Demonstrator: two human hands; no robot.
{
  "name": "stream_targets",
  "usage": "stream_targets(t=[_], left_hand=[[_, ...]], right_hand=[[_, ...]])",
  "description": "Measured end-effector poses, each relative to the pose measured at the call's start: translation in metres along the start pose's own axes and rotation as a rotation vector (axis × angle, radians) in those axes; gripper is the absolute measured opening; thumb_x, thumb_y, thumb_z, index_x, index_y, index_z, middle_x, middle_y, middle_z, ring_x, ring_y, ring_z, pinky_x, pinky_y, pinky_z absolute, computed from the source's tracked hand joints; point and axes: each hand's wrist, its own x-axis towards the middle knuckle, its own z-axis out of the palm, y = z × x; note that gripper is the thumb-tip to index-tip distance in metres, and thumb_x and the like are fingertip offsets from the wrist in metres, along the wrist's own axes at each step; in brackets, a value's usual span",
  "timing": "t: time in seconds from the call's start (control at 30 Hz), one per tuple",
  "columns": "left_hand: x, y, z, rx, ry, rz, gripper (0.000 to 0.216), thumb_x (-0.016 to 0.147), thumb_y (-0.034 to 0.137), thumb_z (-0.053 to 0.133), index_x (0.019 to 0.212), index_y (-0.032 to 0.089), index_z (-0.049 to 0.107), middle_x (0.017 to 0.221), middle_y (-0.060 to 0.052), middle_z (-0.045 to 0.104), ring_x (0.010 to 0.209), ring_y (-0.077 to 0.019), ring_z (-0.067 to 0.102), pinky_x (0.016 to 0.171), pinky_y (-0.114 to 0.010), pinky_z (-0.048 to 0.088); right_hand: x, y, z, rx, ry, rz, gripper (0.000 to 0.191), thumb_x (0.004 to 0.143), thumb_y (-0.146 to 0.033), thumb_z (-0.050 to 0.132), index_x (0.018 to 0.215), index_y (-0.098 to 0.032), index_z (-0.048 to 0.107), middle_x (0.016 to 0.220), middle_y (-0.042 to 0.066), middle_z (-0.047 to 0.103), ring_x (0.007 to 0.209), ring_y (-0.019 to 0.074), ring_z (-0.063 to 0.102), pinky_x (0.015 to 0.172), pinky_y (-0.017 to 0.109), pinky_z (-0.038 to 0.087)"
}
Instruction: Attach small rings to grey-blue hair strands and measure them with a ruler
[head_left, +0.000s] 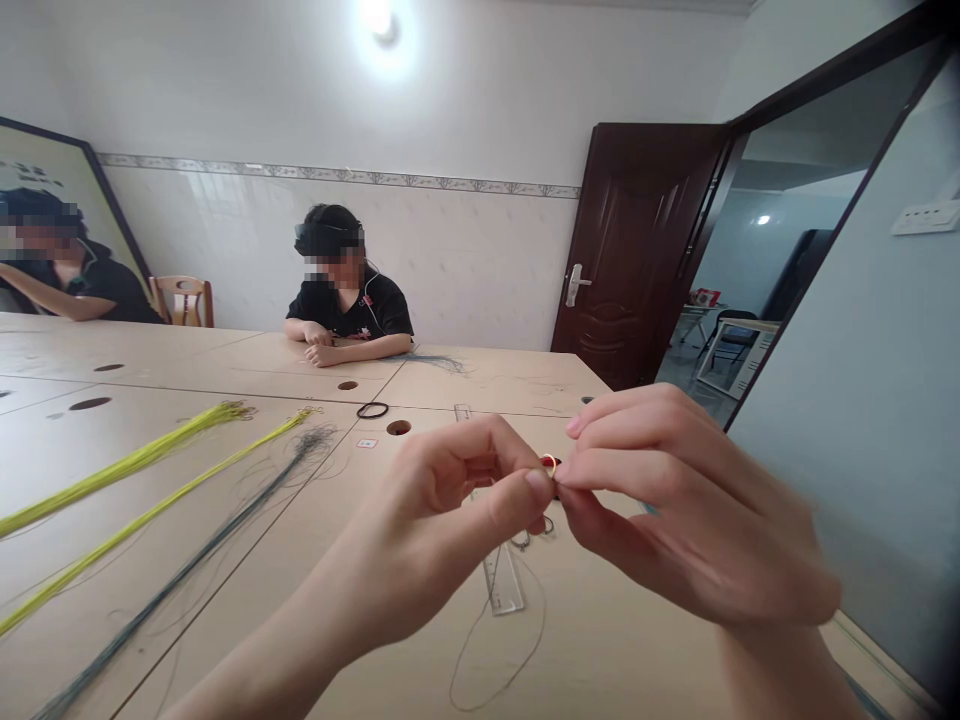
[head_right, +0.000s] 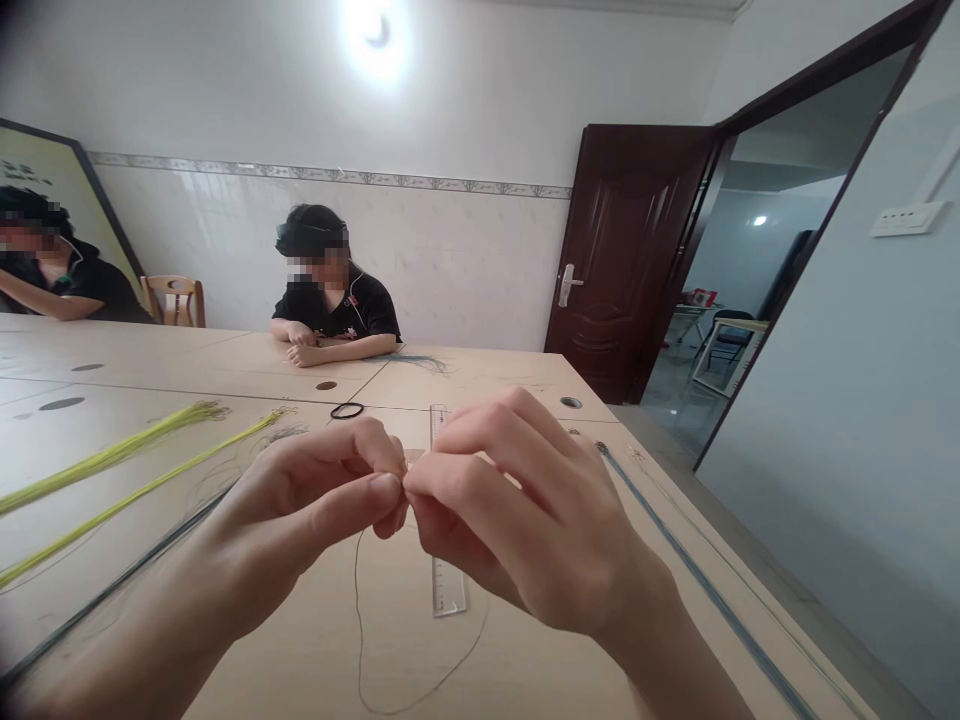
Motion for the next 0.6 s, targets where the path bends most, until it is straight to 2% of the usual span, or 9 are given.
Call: stream_targets(t=[0.23, 0.6], left_hand=[[-0.0012, 0.0056, 0.0015, 0.14, 0.021, -0.013, 0.02, 0.087, 0.022, 0.055, 0.068, 0.017, 0.056, 0.067, 0.005, 0.057, 0.065, -0.0062, 0.05, 0.06, -0.017, 0.039], [-0.0016, 0.0034, 0.0042, 0.116, 0.04, -0.016, 0.019, 0.087, 0.021, 0.054, 0.069, 0.017, 0.055, 0.068, 0.004, 0.057, 0.066, -0.0071, 0.05, 0.06, -0.018, 0.039]], right_hand=[[0.0025, -0.0017, -0.0001, 0.019, -0.039, 0.019, 0.011, 0.078, -0.004, 0.065, 0.076, -0.013, 0.059, 0.074, 0.002, 0.058, 0.08, 0.0147, 0.059, 0.068, 0.029, 0.055], [-0.001, -0.0042, 0.0016, 0.037, -0.038, 0.065, 0.011, 0.078, -0.005, 0.063, 0.077, -0.014, 0.057, 0.074, 0.003, 0.058, 0.079, 0.0149, 0.059, 0.066, 0.029, 0.054]])
